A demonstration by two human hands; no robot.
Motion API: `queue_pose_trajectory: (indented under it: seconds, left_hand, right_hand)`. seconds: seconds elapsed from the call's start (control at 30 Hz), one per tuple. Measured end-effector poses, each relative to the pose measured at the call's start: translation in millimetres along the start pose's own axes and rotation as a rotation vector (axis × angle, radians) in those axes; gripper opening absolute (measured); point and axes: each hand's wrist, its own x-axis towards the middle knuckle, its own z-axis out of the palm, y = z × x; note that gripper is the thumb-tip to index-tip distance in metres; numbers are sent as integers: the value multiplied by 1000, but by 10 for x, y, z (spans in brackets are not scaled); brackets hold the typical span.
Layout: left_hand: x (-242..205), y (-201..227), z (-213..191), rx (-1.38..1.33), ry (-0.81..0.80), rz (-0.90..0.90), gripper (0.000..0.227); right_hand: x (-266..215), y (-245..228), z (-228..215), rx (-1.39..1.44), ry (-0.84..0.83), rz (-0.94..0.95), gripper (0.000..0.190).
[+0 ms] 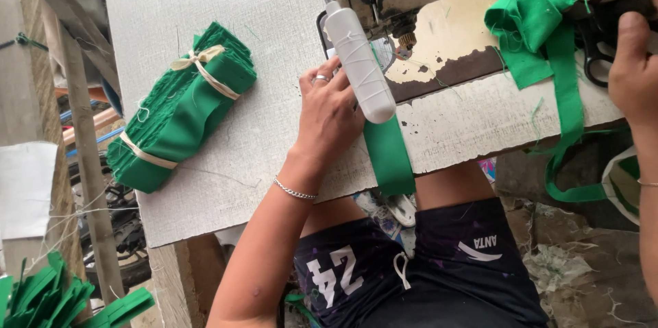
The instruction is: Attaching zippers to green fabric strips using an industrial sewing machine and trimming excess thread.
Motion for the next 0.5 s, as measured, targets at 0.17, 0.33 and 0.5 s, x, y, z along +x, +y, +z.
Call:
queue_pose_trajectory:
  seconds: [0.17, 0.33, 0.5]
  left_hand:
    - [-32, 9, -21, 8, -38, -29, 24]
    - [-314, 336, -441, -55, -141, -3, 41]
    - [-850, 739, -613, 1, -312, 258, 69]
  right_hand:
    - [510, -1333, -967, 12, 138, -102, 14]
    - [46, -2528, -770, 650, -239, -121, 29]
    - [-73, -2949, -654, 1054, -438, 300, 52]
